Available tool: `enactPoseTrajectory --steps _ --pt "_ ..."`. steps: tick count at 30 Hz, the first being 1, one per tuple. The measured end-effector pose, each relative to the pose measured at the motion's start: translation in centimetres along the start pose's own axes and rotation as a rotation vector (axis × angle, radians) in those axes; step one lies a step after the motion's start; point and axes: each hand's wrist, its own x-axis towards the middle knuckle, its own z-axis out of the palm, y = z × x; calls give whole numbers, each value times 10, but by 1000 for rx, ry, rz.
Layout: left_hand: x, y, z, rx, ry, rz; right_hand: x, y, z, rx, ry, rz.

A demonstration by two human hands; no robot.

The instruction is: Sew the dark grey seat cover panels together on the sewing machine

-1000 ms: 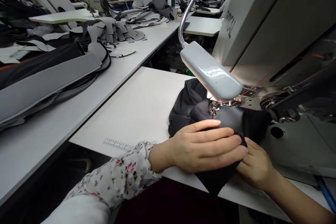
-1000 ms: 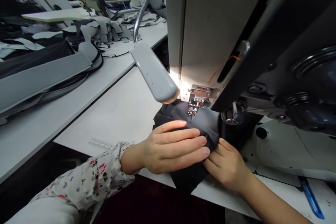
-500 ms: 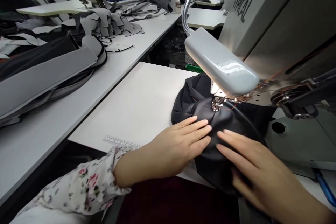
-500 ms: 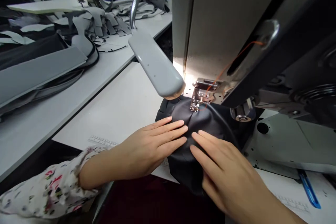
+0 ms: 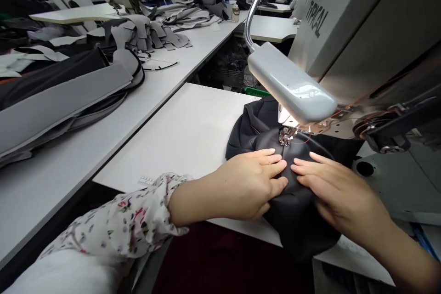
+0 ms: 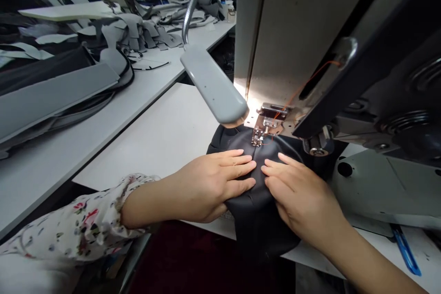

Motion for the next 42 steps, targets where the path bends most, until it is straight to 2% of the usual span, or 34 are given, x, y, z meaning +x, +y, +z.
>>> enactPoseTrajectory --steps 2,6,11,15,21,26,30,37,42 --pt "0 -1 -6 -23 -6 -50 3 5 0 0 63 -34" --pt "0 -3 -11 -89 -67 -63 12 4 -7 27 37 -46" --pt "-6 2 5 -41 -57 -75 14 -4 2 0 -44 44" --pt "-9 0 11 -52 1 -66 12 -5 5 -23 -30 71" --pt "-4 -11 7 -45 36 -58 17 3 2 -63 24 51" --pt "2 -20 8 -67 86 -46 14 14 11 -64 52 49" --pt "7 -28 7 -59 79 -53 13 22 16 -67 86 49" --pt "11 -47 9 -190 144 -33 18 30 23 -65 166 49" --pt "15 -58 14 -247 160 -75 22 38 34 -78 217 58"
